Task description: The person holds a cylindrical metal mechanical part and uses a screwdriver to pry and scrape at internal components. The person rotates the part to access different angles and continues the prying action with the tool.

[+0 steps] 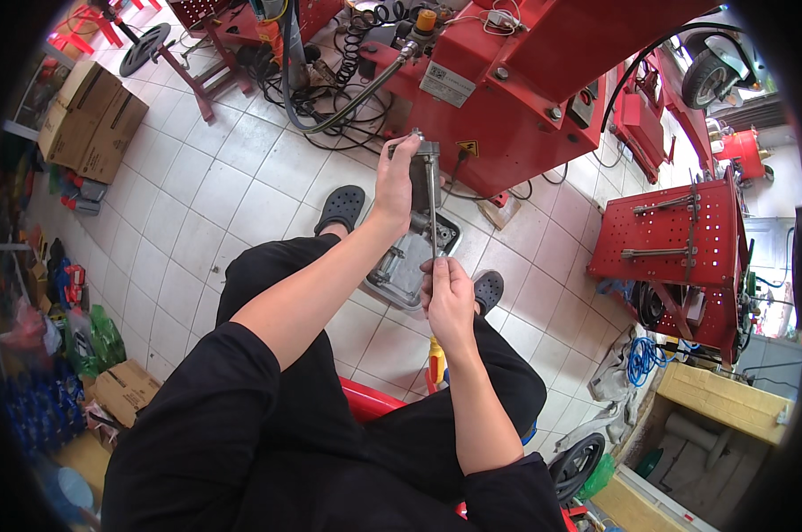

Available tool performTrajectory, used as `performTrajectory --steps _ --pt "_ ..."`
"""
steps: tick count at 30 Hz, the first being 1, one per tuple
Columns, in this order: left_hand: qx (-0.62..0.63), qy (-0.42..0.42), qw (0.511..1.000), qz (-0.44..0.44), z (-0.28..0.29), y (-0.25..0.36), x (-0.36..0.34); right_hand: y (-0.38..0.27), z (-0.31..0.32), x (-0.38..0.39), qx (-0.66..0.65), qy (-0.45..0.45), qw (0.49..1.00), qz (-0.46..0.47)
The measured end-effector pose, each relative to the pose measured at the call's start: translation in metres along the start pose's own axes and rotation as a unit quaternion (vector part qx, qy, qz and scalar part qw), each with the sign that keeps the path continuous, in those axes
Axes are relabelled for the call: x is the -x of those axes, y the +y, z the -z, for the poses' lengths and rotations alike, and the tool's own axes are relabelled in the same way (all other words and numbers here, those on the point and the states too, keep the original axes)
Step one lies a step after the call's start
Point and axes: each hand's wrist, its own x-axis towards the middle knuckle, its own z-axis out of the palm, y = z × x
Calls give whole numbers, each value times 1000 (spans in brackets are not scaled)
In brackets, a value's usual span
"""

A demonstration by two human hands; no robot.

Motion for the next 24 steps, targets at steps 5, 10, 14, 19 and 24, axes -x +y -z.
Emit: performTrajectory --steps 5,10,14,19,24 --pt "-2 -13 1000 21 -1 -1 4 16 -4 -6 71 67 989 114" --pt "8 -14 1000 16 -1 0 3 11 -2 -5 22 31 998 57" --pt "1 -19 1000 8 -3 0 6 5 -3 -4 -38 7 999 26" --pt "4 -23 1000 19 -7 0 9 21 -5 -8 37 61 990 121" --pt "-2 -28 999 19 -4 0 8 5 -2 -4 -55 -14 998 15"
